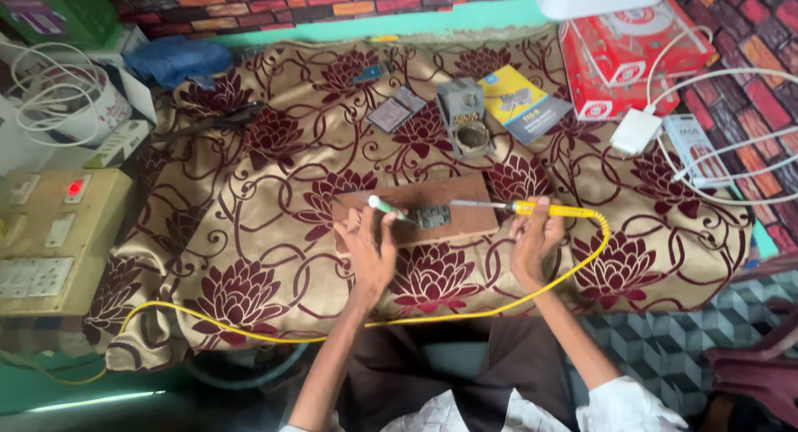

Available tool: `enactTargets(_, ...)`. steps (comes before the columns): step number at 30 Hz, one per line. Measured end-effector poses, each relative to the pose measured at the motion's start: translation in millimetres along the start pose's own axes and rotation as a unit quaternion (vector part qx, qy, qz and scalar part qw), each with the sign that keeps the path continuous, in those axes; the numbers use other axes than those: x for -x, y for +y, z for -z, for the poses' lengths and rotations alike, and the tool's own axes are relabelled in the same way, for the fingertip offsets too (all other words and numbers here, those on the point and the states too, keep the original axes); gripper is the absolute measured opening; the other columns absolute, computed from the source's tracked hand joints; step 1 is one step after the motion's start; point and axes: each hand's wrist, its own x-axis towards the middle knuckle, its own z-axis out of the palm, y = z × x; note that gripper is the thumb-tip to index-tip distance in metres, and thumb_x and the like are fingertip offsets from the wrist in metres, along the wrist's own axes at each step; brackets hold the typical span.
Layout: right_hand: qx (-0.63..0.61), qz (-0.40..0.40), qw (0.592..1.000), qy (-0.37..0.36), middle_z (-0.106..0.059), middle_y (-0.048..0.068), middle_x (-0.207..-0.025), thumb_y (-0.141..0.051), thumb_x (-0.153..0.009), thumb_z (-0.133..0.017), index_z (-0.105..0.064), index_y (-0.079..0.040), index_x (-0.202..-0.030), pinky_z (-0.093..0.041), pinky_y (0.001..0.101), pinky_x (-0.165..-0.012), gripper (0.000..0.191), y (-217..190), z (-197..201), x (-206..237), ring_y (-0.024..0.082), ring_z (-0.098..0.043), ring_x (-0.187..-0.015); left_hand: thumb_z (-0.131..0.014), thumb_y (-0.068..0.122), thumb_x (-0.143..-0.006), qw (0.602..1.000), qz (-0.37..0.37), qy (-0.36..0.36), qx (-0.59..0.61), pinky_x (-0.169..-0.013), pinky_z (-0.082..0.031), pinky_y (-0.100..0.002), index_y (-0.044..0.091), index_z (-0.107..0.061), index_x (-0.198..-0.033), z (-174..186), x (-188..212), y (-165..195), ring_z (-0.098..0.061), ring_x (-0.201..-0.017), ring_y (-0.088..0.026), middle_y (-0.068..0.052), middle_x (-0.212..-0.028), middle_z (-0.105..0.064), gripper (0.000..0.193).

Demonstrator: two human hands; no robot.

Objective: The person uses a soldering iron and solder wire to solder components on a small circuit board placed on a wooden block. The person repeatedly applies heat and solder to different points on the board while holding it steady with the other hand.

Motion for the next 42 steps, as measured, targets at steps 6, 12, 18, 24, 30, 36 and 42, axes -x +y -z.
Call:
enactTargets(6, -0.002, 0.014, 1.000, -0.016, -0.056, 0.004, -0.069, -0.028, -0.112, -0.052, -0.053, -0.002, -0.103, -0.041, 0.0234, -0.044, 0.027, -0.4, 4.7, -0.6, 0.009, -0.047, -0.049, -0.053, 0.021, -0.104, 0.999, 0.023, -0.024, -0.006, -0.088, -0.028, -0.041, 0.014, -0.065, -0.101, -1.2, 0.2, -1.2, -0.039, -0.087, -0.022, -0.006, -0.081, -0.046, 0.014)
enactTargets(12, 0.019, -0.021, 0.999, -0.030, -0.056, 0.004, -0.064, -0.030, -0.112, -0.048, -0.054, -0.003, -0.103, -0.037, 0.0216, -0.042, 0.029, 1.5, 7.1, 2.5, 0.010, -0.052, -0.048, -0.055, 0.022, -0.102, 1.000, 0.018, -0.012, -0.001, -0.083, -0.027, -0.038, 0.015, -0.070, -0.097, 2.6, 1.2, 1.6, -0.038, -0.085, -0.023, -0.007, -0.081, -0.046, 0.017)
enactTargets(18, 0.023, -0.032, 0.999, -0.037, -0.054, 0.004, -0.062, -0.030, -0.112, -0.048, -0.054, -0.002, -0.105, -0.037, 0.0235, -0.045, 0.029, 5.7, 11.2, 2.5, 0.012, -0.053, -0.049, -0.054, 0.019, -0.102, 1.000, 0.008, -0.017, 0.004, -0.087, -0.028, -0.038, 0.016, -0.068, -0.098, -0.8, 3.3, -2.0, -0.042, -0.082, -0.020, -0.004, -0.078, -0.051, 0.015)
enactTargets(24, 0.070, -0.030, 0.996, -0.041, -0.054, 0.003, -0.060, -0.031, -0.113, -0.047, -0.055, -0.002, -0.103, -0.039, 0.0230, -0.045, 0.032, 6.6, 11.7, 2.1, 0.011, -0.052, -0.049, -0.056, 0.015, -0.098, 1.000, -0.016, -0.009, 0.005, -0.085, -0.028, -0.038, 0.015, -0.068, -0.098, 0.8, 4.1, -1.3, -0.039, -0.084, -0.021, -0.008, -0.080, -0.046, 0.012)
enactTargets(30, 0.088, -0.028, 0.994, -0.056, -0.053, 0.003, -0.060, -0.030, -0.112, -0.046, -0.056, -0.002, -0.103, -0.039, 0.0222, -0.043, 0.031, 6.4, 13.9, 1.9, 0.010, -0.053, -0.048, -0.058, 0.018, -0.101, 0.999, -0.003, -0.023, 0.048, -0.083, -0.027, -0.038, 0.017, -0.072, -0.100, 2.2, 0.9, 2.4, -0.041, -0.077, -0.018, 0.003, -0.075, -0.056, 0.015)
enactTargets(36, 0.058, -0.030, 0.997, -0.038, -0.054, 0.003, -0.060, -0.030, -0.114, -0.045, -0.055, -0.003, -0.103, -0.039, 0.0211, -0.045, 0.031, 8.4, 14.3, 1.6, 0.009, -0.051, -0.048, -0.059, 0.015, -0.099, 1.000, -0.013, -0.001, 0.010, -0.082, -0.027, -0.037, 0.014, -0.072, -0.099, 4.0, -1.5, 4.5, -0.042, -0.078, -0.021, -0.007, -0.073, -0.055, 0.013)
enactTargets(42, 0.057, -0.025, 0.997, -0.039, -0.055, 0.004, -0.061, -0.028, -0.111, -0.049, -0.055, -0.003, -0.103, -0.038, 0.0218, -0.043, 0.027, 8.6, 15.6, 1.4, 0.010, -0.052, -0.047, -0.054, 0.016, -0.098, 0.999, -0.002, -0.030, 0.043, -0.086, -0.027, -0.038, 0.016, -0.075, -0.102, 8.2, -4.0, 11.0, -0.044, -0.076, -0.020, -0.001, -0.071, -0.063, 0.021)
